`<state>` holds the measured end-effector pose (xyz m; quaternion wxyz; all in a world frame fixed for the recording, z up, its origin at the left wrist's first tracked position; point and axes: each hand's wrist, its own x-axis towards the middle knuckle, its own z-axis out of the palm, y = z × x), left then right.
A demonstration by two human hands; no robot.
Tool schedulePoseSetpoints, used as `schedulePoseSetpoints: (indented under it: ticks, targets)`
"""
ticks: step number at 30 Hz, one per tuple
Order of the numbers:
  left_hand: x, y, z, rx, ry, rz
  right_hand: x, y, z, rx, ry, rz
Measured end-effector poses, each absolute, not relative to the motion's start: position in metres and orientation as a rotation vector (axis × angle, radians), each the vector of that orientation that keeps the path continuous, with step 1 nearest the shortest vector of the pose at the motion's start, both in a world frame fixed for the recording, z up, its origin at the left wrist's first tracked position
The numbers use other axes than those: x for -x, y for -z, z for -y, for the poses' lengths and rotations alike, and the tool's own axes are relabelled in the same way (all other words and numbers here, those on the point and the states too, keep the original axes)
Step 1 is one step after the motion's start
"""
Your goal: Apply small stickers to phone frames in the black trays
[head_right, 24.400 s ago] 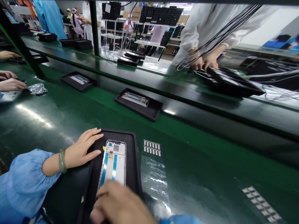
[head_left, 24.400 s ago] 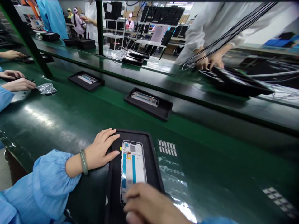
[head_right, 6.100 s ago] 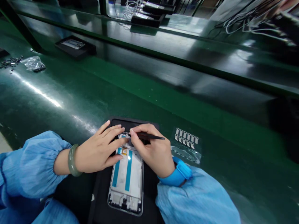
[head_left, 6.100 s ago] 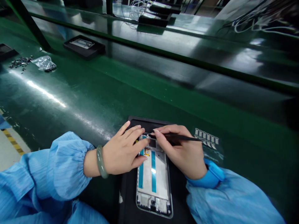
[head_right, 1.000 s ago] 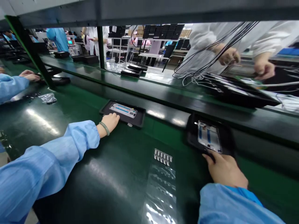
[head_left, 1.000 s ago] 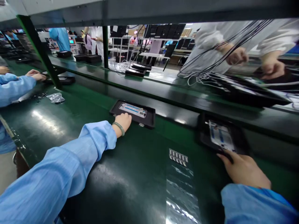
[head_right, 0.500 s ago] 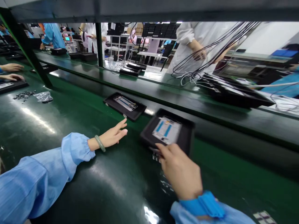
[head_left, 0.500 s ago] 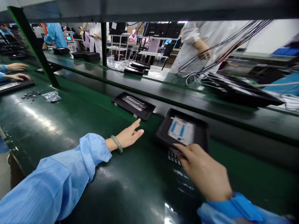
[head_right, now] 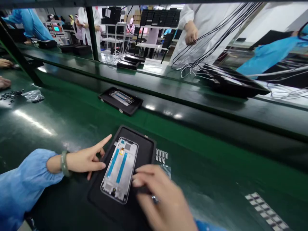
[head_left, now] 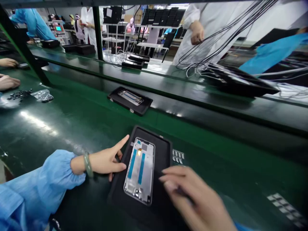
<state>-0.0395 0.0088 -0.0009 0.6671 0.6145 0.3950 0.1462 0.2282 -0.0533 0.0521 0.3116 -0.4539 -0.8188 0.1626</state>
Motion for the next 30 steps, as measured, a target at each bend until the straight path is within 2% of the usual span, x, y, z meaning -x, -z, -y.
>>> schedulePoseSetpoints:
  ticks: [4, 7, 10, 14, 19, 23, 27, 30]
  targets:
    - [0.054, -0.018, 0.014, -1.546, 0.015, -0.956, -0.269, -0.044, 0.018, 1.639, -0.576, 1.415]
    - [0.059, -0.033, 0.026, -1.835, 0.231, -0.963, -0.286, -0.028, 0.003, 1.643, -0.776, 1.062]
    - [0.056, -0.045, 0.030, -2.208, 0.321, -1.056, -0.289, -0.015, 0.001, 1.622, -0.887, 0.977]
    - [0.031, -0.049, 0.017, -2.558, 0.036, -1.153, -0.287, -0.005, 0.003, 1.663, -0.921, 0.948]
    - [-0.028, -0.031, -0.016, -2.889, -0.426, -0.600, -0.291, 0.012, -0.003, 1.726, -0.940, 0.839]
    - [-0.073, -0.014, -0.037, -2.952, -0.381, -0.457, -0.289, 0.021, -0.005, 1.693, -0.985, 0.787]
    - [-0.095, -0.002, -0.042, -2.942, -0.212, -0.467, -0.288, 0.017, -0.006, 1.639, -1.041, 0.726]
    - [-0.098, 0.005, -0.041, -2.886, -0.219, -0.509, -0.289, 0.007, -0.007, 1.581, -1.085, 0.665]
